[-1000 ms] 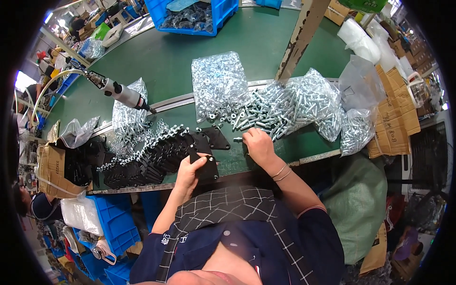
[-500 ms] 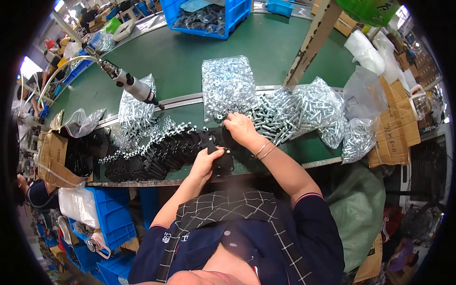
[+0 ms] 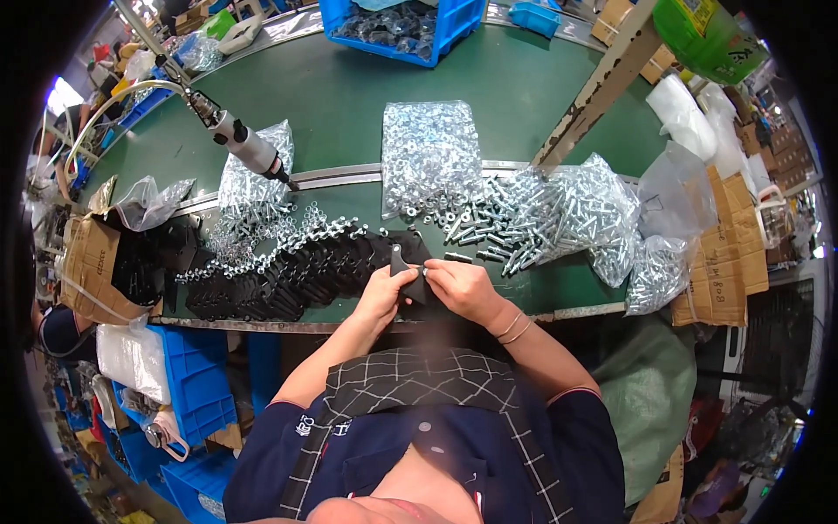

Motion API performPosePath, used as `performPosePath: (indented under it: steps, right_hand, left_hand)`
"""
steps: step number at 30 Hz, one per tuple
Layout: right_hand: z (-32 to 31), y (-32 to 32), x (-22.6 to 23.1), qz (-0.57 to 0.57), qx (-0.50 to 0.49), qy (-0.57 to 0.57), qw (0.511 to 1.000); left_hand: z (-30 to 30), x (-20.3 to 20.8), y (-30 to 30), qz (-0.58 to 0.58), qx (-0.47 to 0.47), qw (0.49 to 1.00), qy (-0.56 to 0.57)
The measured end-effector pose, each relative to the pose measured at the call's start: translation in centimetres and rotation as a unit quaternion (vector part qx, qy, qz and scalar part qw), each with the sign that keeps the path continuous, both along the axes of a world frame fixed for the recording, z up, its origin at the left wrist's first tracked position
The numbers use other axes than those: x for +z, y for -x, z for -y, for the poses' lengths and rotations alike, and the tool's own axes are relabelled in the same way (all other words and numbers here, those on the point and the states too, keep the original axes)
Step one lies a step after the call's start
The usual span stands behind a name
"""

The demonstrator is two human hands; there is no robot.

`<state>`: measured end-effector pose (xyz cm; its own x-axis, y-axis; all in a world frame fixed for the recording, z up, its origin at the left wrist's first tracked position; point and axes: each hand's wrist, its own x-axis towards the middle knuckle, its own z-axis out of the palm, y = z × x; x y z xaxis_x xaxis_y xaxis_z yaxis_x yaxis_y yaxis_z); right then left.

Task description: The recorder is assembling small electronic parts, likely LED strips, by unwrapping them and using a pneumatic screwdriver at an assembly station.

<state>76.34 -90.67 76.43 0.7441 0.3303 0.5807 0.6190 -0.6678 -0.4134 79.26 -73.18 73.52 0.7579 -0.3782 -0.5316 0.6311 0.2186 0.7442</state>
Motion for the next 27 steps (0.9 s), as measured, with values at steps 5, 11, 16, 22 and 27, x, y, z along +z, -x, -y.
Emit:
performPosePath:
  steps: [5, 11, 16, 22, 27]
  right_hand:
    - [-0.3, -0.1, 1.4, -0.026, 0.041, 0.003, 0.999]
    - [1.0, 0.1, 2.0, -0.052, 0.073, 0.096, 0.991]
    - [0.4, -0.5, 3.3, -0.052, 0.108, 0.153, 0.981]
    - [0.0, -1.6, 3.9, -0.017, 0.138, 0.193, 0.971]
    - [0.4, -1.1, 2.5, -0.048, 0.087, 0.194, 0.976]
  left_hand:
    - [-0.7, 1.4, 0.7, 0.039, -0.044, 0.998, -0.022]
    - [0.6, -2.4, 0.6, 0.009, -0.051, 0.999, -0.004]
    - [0.6, -2.6, 0.3, 0.026, -0.03, 0.999, -0.007]
    - [0.2, -3.2, -0.9, 0.002, -0.049, 0.999, 0.0]
    - [0.2, -3.1, -0.7, -0.004, -0.065, 0.998, 0.004]
